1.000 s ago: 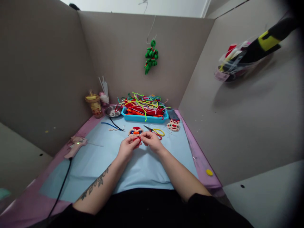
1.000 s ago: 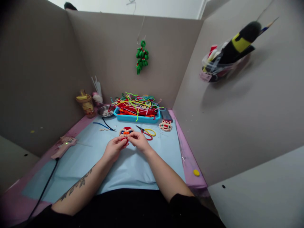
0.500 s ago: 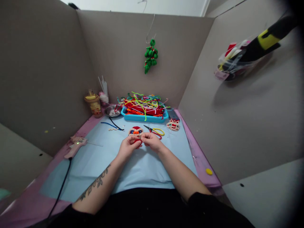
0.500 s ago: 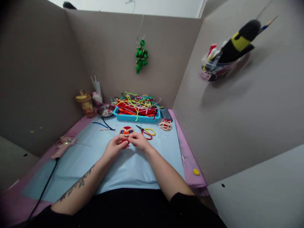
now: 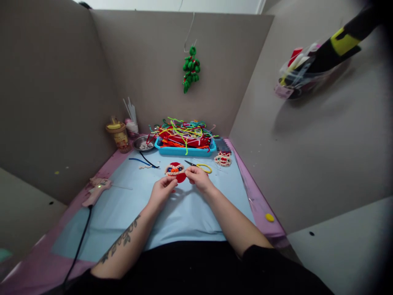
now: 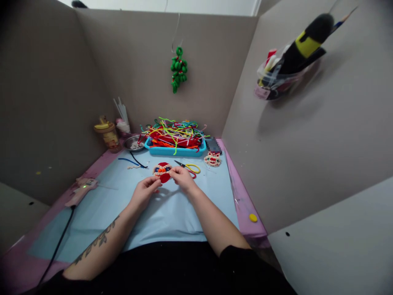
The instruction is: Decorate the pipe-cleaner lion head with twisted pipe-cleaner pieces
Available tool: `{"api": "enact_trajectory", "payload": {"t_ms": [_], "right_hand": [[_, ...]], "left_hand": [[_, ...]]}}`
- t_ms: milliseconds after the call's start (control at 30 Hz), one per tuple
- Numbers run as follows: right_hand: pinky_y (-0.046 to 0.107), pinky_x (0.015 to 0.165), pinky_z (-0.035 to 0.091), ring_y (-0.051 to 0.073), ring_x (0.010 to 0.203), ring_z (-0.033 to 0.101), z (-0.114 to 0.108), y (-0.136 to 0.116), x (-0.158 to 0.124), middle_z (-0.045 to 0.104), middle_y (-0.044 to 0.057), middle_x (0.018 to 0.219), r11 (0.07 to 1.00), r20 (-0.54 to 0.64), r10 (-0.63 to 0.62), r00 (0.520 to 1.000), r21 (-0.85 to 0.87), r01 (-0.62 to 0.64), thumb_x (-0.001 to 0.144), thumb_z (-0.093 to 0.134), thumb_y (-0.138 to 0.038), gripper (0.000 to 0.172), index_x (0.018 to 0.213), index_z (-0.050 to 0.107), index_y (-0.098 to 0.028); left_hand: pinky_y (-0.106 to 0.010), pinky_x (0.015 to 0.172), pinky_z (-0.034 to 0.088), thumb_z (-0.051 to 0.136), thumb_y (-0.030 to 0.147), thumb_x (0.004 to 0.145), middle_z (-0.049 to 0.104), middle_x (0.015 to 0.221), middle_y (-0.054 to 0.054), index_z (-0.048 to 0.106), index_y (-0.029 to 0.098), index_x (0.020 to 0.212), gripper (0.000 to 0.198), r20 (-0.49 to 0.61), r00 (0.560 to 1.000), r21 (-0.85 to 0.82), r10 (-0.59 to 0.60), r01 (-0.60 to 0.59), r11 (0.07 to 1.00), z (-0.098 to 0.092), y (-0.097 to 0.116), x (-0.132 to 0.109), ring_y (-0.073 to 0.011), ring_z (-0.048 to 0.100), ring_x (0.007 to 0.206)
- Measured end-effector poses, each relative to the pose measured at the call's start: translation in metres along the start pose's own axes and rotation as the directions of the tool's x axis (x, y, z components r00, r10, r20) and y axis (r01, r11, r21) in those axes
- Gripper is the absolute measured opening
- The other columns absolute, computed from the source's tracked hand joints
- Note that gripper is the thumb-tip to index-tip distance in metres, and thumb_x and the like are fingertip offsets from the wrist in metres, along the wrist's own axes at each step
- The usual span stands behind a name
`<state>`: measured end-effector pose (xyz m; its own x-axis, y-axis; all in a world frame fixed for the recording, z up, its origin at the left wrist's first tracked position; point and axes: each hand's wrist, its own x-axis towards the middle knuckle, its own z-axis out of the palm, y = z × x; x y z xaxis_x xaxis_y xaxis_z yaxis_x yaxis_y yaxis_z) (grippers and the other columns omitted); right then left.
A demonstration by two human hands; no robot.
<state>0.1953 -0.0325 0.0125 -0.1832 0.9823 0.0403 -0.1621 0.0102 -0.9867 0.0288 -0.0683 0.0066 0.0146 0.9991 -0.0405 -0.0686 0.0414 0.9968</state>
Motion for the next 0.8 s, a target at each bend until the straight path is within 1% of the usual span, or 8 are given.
{"api": "enact_trajectory", "payload": {"t_ms": [167,300,433,633,800], "right_hand": [[0.022,0.041,0.018,0.006,0.039,0.029,0.0035,0.0006,-0.0018,0.04,-0.007,0.043,0.999,0.042,0.029,0.999,0.026,-0.03,0.064,0.067,-0.041,0.027,0.061,0.053,-0.018],[0.022,0.041,0.017,0.006,0.04,0.029,0.0049,0.0022,-0.0016,0.04,-0.007,0.046,0.998,0.066,0.038,0.997,0.049,-0.042,0.063,0.068,-0.042,0.029,0.061,0.052,-0.018],[0.022,0.04,0.019,0.006,0.041,0.03,0.0051,0.0048,-0.0007,0.041,-0.007,0.047,0.998,0.069,0.038,0.997,0.049,-0.042,0.064,0.067,-0.044,0.03,0.063,0.053,-0.018],[0.021,0.041,0.022,0.006,0.041,0.033,0.0052,0.0077,-0.0013,0.043,-0.007,0.047,1.0,0.045,-0.013,0.999,-0.01,0.014,0.069,0.066,-0.041,0.027,0.066,0.055,-0.017],[0.021,0.041,0.025,0.006,0.041,0.036,0.0051,0.0079,-0.0018,0.046,-0.006,0.051,0.999,0.033,-0.027,0.999,-0.041,0.028,0.071,0.065,-0.044,0.028,0.068,0.056,-0.017]], "left_hand": [[-0.023,0.052,0.043,0.069,0.045,0.069,0.065,0.066,-0.003,0.069,0.014,0.075,0.032,0.027,0.997,0.102,0.066,-0.069,0.992,0.0006,0.0002,0.001,-0.0147,0.056,0.058],[-0.021,0.05,0.039,0.065,0.042,0.073,0.061,0.063,0.0,0.064,0.015,0.07,0.027,0.042,0.994,0.099,0.105,-0.108,0.989,0.0,-0.0044,0.0021,-0.0106,0.049,0.051],[-0.022,0.05,0.039,0.063,0.042,0.074,0.06,0.064,0.0,0.062,0.015,0.07,0.027,0.062,0.993,0.085,0.101,-0.106,0.991,0.0006,-0.0071,0.0023,-0.0105,0.048,0.052],[-0.021,0.048,0.037,0.062,0.039,0.074,0.057,0.062,0.002,0.061,0.016,0.07,0.023,0.0,0.994,0.114,0.106,-0.105,0.988,0.0019,-0.0034,-0.0005,-0.0095,0.046,0.049],[-0.021,0.048,0.037,0.061,0.039,0.075,0.056,0.06,0.003,0.06,0.016,0.071,0.024,-0.04,0.991,0.152,0.129,-0.121,0.981,0.0017,-0.0015,-0.0003,-0.0097,0.046,0.049]]}}
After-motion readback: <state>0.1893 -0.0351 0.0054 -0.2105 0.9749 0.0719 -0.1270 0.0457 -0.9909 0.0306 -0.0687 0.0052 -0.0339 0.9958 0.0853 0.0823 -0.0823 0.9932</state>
